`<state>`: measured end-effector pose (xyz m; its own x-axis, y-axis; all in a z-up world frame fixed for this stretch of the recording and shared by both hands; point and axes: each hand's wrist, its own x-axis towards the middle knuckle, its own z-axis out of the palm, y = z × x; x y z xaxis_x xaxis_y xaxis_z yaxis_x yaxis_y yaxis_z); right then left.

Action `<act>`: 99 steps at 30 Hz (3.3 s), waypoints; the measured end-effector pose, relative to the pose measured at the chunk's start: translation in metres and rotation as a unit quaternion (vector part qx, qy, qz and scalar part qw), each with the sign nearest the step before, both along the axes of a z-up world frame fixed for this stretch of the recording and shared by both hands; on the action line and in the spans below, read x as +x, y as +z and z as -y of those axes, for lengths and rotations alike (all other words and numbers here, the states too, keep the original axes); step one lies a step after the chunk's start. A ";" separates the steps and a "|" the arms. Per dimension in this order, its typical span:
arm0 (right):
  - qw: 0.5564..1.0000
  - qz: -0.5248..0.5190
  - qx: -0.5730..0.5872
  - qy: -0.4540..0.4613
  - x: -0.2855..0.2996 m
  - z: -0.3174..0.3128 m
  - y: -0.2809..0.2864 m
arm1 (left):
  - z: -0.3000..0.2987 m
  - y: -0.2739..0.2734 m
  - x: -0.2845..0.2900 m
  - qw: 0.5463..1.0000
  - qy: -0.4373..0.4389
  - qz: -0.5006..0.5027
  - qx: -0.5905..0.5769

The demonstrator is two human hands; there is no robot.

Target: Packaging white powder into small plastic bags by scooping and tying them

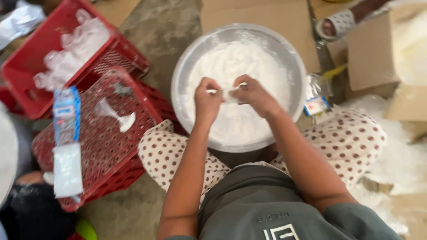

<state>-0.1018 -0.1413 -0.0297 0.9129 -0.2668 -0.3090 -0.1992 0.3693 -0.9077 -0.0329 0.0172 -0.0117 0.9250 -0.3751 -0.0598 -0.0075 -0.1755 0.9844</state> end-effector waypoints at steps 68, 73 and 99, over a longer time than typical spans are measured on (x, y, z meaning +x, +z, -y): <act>0.762 -0.132 -0.634 0.001 -0.121 0.070 -0.023 | -0.036 0.006 0.009 0.974 -0.027 -0.180 -0.134; 0.689 -0.207 -0.687 0.098 -0.132 0.070 -0.027 | -0.043 -0.003 0.013 0.972 -0.039 -0.182 -0.140; 0.706 -0.308 -0.607 0.198 -0.045 -0.002 -0.007 | -0.051 -0.004 0.017 0.969 -0.015 -0.184 -0.164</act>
<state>-0.1472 -0.1396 -0.0363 0.7826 -0.4369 -0.4435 -0.5629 -0.8009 -0.2043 -0.0160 0.0686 -0.0155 0.8521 -0.4565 -0.2561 0.3538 0.1418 0.9245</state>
